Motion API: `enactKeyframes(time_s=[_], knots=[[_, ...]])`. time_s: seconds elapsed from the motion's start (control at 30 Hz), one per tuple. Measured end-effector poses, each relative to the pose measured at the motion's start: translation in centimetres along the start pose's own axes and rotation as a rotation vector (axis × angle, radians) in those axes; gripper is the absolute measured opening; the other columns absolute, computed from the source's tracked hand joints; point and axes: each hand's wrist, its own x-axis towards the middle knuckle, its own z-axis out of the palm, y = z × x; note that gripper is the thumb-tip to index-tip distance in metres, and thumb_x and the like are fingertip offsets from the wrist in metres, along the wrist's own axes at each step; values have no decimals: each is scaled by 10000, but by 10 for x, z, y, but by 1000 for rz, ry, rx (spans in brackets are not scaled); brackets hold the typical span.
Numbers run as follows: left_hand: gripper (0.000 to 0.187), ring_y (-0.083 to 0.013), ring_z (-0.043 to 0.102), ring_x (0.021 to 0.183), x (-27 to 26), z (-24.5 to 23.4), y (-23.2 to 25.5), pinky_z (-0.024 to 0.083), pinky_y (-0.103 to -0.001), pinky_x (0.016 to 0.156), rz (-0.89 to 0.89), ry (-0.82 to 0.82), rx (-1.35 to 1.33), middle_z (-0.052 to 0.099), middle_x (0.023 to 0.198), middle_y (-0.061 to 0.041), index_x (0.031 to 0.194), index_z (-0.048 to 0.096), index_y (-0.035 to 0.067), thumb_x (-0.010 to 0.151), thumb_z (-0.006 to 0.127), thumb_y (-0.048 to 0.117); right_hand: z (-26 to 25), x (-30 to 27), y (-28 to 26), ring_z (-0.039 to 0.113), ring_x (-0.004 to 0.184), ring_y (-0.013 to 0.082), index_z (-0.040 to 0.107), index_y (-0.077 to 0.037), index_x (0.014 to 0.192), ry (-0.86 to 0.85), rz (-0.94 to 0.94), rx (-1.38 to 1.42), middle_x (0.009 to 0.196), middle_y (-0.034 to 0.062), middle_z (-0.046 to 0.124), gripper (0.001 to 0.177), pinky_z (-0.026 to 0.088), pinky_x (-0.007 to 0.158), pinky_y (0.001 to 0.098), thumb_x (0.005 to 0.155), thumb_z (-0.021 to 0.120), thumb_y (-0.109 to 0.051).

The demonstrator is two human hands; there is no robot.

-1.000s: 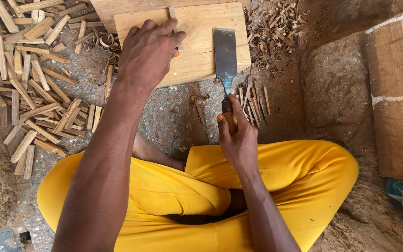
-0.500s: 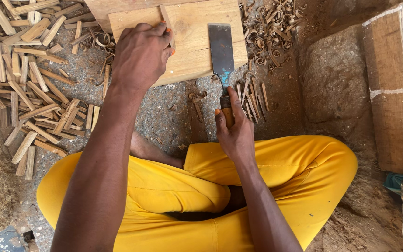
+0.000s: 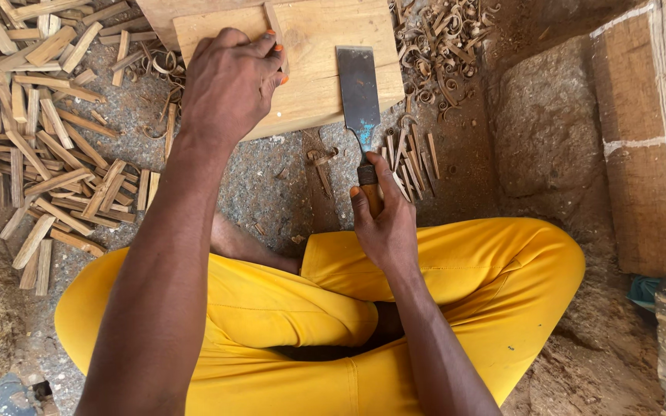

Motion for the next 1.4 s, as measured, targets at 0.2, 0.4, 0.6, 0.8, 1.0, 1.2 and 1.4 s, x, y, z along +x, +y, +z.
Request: enactKeyframes(time_s=[0.2, 0.4, 0.6, 0.8, 1.0, 1.2, 1.4], knots=[[286, -202, 635, 1070, 0, 1, 2, 448, -427, 1044, -33, 47, -2, 752, 1288, -15, 1191, 804, 168, 924, 823, 269, -3, -3, -9, 699, 580, 130, 491, -128, 1490, -10, 16, -11, 754, 101, 744, 502, 580, 526, 354, 1019, 625, -237], [363, -271, 600, 1234, -1, -5, 7, 322, -538, 1111, -62, -34, 172, 700, 1356, -85, 1180, 798, 276, 867, 772, 93, -12, -14, -10, 649, 456, 110, 520, -118, 1456, -117, 34, -48, 719, 110, 754, 428, 512, 419, 343, 1039, 573, -199], [495, -280, 620, 1238, -1, 2, 12, 312, -586, 1124, -111, -23, 176, 697, 1373, -110, 1282, 770, 252, 871, 735, -22, -2, -28, -15, 593, 389, 118, 519, -131, 1458, -212, -27, -47, 694, 82, 753, 459, 476, 355, 319, 1010, 608, -177], [387, -294, 646, 1180, 2, 6, 13, 327, -589, 1107, -116, 29, 201, 724, 1306, -128, 1258, 779, 230, 914, 752, 54, 3, -31, -30, 626, 424, 71, 541, -126, 1450, -202, -45, -1, 671, 43, 742, 463, 496, 387, 312, 998, 638, -166], [413, -287, 666, 1122, -2, 9, 17, 369, -559, 1074, -100, 98, 225, 745, 1256, -130, 1263, 788, 237, 899, 759, 45, 0, -34, -37, 476, 417, 72, 572, -79, 1438, -169, -79, 1, 522, 44, 599, 465, 398, 414, 320, 987, 671, -129], [344, -304, 661, 1122, -3, 11, 18, 380, -556, 1068, -100, 86, 224, 750, 1241, -140, 1252, 792, 203, 931, 772, 82, -1, -35, -40, 435, 442, 68, 571, -63, 1443, -152, -97, 27, 518, 36, 539, 471, 389, 434, 307, 989, 681, -122], [385, -314, 660, 1112, -4, 16, 16, 396, -557, 1046, -73, 140, 246, 755, 1216, -144, 1242, 798, 220, 879, 786, 91, -1, -35, -39, 458, 430, 42, 564, -64, 1444, -165, -79, 41, 522, 3, 566, 479, 395, 426, 299, 983, 677, -133]])
